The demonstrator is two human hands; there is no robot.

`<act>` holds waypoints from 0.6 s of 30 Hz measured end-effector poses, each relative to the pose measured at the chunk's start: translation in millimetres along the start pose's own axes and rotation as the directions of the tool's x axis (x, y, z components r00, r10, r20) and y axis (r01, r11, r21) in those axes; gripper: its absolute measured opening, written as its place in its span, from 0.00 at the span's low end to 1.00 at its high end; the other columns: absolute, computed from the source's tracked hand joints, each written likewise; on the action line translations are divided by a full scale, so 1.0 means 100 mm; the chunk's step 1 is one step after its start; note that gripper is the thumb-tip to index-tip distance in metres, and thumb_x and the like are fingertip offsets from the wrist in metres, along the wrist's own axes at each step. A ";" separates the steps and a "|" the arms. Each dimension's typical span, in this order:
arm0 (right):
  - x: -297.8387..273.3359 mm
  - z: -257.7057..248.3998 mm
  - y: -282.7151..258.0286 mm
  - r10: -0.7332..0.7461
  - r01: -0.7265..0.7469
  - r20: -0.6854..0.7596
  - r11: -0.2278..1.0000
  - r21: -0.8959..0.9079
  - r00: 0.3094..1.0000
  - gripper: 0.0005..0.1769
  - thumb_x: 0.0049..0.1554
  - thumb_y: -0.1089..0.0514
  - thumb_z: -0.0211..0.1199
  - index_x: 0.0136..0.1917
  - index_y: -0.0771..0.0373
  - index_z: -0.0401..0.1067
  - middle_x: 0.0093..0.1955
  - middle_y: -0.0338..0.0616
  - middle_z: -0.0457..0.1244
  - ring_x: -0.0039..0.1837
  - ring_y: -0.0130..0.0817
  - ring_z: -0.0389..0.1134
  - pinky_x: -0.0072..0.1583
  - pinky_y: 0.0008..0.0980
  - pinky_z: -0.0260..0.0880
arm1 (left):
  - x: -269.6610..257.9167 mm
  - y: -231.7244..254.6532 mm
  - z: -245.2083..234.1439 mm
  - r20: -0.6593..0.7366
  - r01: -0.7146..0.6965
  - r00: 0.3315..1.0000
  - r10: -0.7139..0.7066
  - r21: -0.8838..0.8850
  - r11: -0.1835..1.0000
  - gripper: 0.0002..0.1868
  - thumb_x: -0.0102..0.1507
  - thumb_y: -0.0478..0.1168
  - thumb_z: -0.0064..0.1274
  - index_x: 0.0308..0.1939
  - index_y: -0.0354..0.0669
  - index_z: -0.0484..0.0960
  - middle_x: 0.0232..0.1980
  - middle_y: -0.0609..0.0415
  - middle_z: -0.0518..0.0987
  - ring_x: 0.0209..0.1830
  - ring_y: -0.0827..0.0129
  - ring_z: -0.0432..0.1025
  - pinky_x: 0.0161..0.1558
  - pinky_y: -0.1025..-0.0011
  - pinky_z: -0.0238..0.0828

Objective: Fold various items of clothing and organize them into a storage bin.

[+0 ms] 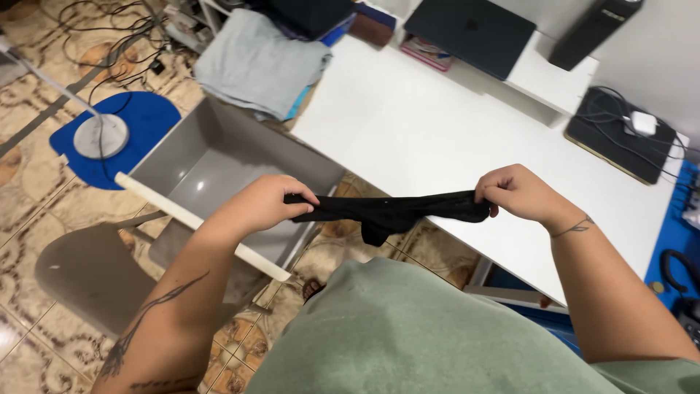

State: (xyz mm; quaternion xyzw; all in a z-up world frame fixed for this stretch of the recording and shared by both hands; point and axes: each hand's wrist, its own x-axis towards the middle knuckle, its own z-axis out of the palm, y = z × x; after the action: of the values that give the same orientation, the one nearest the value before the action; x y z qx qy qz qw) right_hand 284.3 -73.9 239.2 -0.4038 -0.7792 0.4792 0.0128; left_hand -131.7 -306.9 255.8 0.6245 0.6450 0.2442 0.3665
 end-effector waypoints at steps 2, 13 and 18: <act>0.01 -0.21 0.68 -0.076 0.076 0.000 0.996 0.043 0.997 0.15 0.61 0.64 0.61 0.33 0.69 0.76 0.32 0.52 0.64 0.36 0.33 0.62 0.42 0.34 0.67 | 0.14 0.16 0.12 -0.016 0.019 1.000 -0.019 0.009 1.000 0.09 0.59 0.41 0.62 0.41 0.43 0.88 0.36 0.55 0.84 0.34 0.71 0.75 0.39 0.71 0.72; -0.31 -1.03 2.12 -0.039 0.170 -0.194 0.672 0.721 0.980 0.12 0.62 0.65 0.64 0.37 0.60 0.66 0.38 0.36 0.59 0.42 0.27 0.60 0.49 0.30 0.62 | 1.16 0.33 1.06 0.222 0.230 0.965 -0.140 -0.456 0.860 0.11 0.61 0.44 0.63 0.34 0.40 0.87 0.29 0.59 0.81 0.29 0.77 0.71 0.36 0.75 0.68; -0.18 -1.31 1.95 0.155 0.050 -0.228 0.715 0.697 0.961 0.06 0.57 0.64 0.63 0.47 0.56 0.69 0.40 0.33 0.61 0.43 0.26 0.64 0.44 0.30 0.65 | 1.59 0.40 1.37 0.305 0.344 0.932 -0.197 -0.572 0.745 0.12 0.64 0.46 0.59 0.39 0.40 0.85 0.31 0.61 0.80 0.31 0.78 0.73 0.39 0.77 0.71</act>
State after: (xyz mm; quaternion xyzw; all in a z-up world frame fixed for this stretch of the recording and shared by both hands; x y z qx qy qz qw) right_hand 470.2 53.1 168.8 -0.4526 -0.5201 0.6775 0.2562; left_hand 7.6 -165.6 176.2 0.3930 0.5681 0.3128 0.6519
